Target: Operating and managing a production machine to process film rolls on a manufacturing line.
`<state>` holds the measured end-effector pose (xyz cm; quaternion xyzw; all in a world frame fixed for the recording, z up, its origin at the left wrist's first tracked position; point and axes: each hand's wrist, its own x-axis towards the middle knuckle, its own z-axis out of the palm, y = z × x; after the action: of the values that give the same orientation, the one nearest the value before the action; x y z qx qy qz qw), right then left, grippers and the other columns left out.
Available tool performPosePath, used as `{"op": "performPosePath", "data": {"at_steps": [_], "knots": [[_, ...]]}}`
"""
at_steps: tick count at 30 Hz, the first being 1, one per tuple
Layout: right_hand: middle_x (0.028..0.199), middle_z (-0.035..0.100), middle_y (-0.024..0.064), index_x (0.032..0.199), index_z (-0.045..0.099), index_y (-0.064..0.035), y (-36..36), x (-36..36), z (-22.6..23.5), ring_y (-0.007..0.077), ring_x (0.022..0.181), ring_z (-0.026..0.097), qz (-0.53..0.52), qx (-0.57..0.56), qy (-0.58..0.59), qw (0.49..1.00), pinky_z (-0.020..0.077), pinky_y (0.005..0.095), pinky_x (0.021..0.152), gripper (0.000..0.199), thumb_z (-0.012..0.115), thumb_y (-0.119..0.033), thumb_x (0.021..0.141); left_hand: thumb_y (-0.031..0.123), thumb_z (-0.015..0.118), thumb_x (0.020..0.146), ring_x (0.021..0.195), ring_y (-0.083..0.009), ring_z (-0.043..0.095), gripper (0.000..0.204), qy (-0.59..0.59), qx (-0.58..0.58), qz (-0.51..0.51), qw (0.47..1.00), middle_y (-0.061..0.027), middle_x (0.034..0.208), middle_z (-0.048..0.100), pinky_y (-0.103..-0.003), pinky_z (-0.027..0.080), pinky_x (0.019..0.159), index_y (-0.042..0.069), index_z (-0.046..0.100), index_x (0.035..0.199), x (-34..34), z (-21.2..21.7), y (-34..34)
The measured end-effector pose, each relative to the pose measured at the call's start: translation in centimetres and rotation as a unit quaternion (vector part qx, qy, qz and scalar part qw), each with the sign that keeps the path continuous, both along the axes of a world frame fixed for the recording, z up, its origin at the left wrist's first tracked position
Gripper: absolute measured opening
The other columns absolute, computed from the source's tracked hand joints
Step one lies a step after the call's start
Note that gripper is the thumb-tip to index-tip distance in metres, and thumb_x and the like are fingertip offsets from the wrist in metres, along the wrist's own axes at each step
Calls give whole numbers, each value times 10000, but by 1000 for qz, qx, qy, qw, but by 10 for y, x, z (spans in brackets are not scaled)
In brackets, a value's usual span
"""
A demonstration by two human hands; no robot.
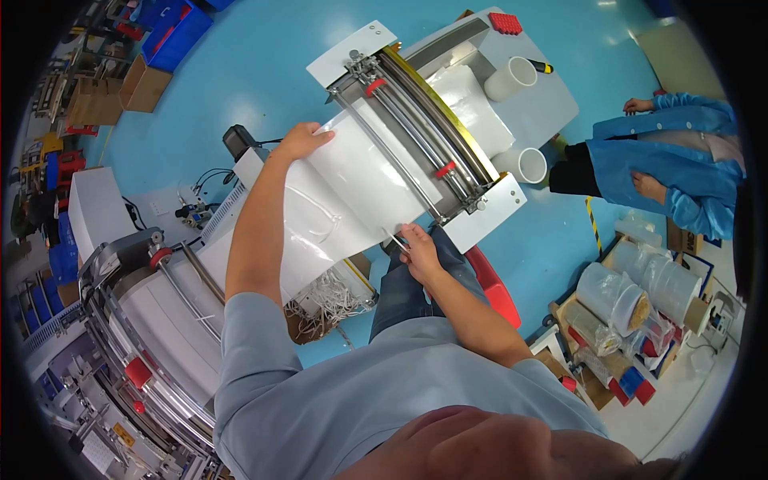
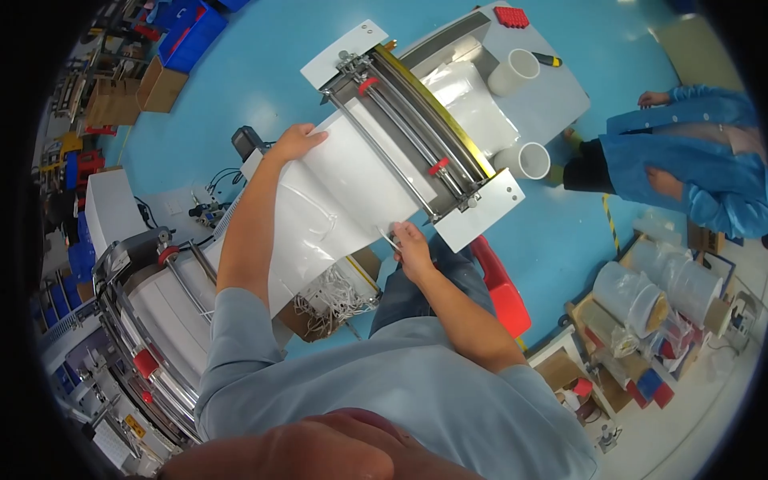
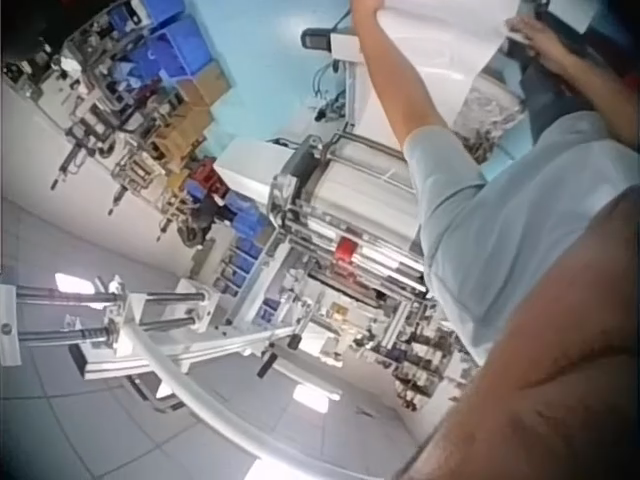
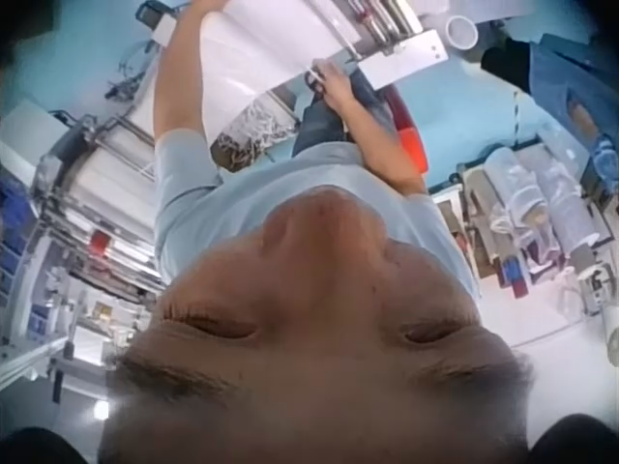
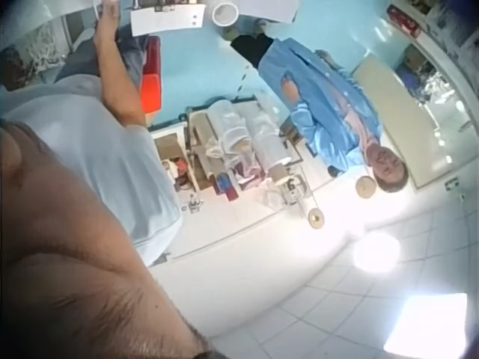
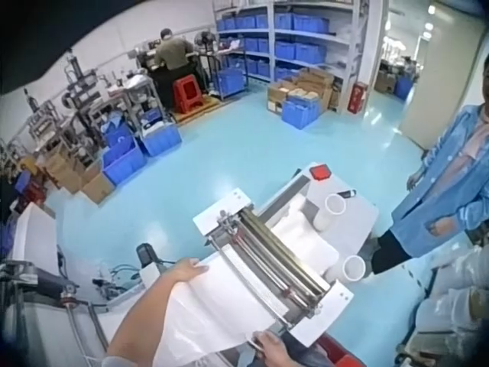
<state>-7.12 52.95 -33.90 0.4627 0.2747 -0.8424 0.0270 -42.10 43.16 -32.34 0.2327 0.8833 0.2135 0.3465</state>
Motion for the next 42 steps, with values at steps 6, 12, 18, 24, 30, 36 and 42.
{"op": "performPosePath", "data": {"at_steps": [6, 12, 18, 24, 30, 36, 42], "knots": [[750, 550, -34, 803, 533, -135, -7, 1, -8, 36, 515, 416, 40, -12, 9, 999, 308, 198, 410, 168, 555, -264, 909, 523, 615, 769, 1008, -338, 578, 680, 1, -20, -15, 1000, -225, 1078, 606, -362, 446, 858, -62, 569, 1112, -2, -1, 16], [725, 532, -34, 783, 518, -133, 0, -12, -7, 43, 514, 415, 16, 12, -7, 1000, 308, 203, 402, 168, 539, -236, 915, 363, 658, 781, 906, -349, 587, 423, 168, 120, 88, 974, -200, 937, 623, -402, 460, 790, -10, 603, 973, 28, -4, 16], [699, 508, -27, 796, 507, -124, 3, -13, -10, 55, 491, 412, -19, 6, -16, 1000, 315, 206, 402, 158, 534, -225, 914, 219, 630, 826, 619, -225, 564, 185, 175, 278, 209, 921, -102, 713, 600, -336, 461, 606, 37, 596, 825, 167, 23, 15], [710, 507, -20, 783, 491, -126, 4, -14, -16, 71, 504, 411, -23, 2, 7, 1000, 316, 207, 400, 165, 527, -217, 916, 448, 565, 858, 522, -85, 482, 403, -324, 169, 420, 831, -5, 588, 528, -231, 351, 482, 78, 555, 698, 306, 0, -33], [705, 499, -14, 778, 489, -121, 4, -12, -9, 75, 522, 427, -22, -2, 15, 1000, 329, 216, 409, 169, 524, -212, 916, 511, 545, 857, 990, -135, 490, 432, -499, 357, 589, 526, -3, 950, 575, -322, 341, 848, 148, 518, 1090, 317, -29, -31], [649, 462, 14, 789, 478, -100, 7, -9, 1, 101, 465, 411, -33, 26, -5, 999, 321, 237, 373, 178, 515, -220, 916, 394, 562, 870, 986, -193, 526, 341, -514, 494, 603, 357, -44, 1035, 607, -364, 381, 858, 111, 567, 1059, 332, -55, -13], [767, 546, -7, 1006, 559, -100, 2, -2, -6, 78, 620, 495, 74, 65, -23, 995, 372, 208, 474, 170, 493, -231, 919, 279, 509, 903, 749, -218, 626, 295, -513, 537, 586, 325, -137, 864, 653, -305, 502, 676, 8, 573, 999, 316, -75, -36]]}}
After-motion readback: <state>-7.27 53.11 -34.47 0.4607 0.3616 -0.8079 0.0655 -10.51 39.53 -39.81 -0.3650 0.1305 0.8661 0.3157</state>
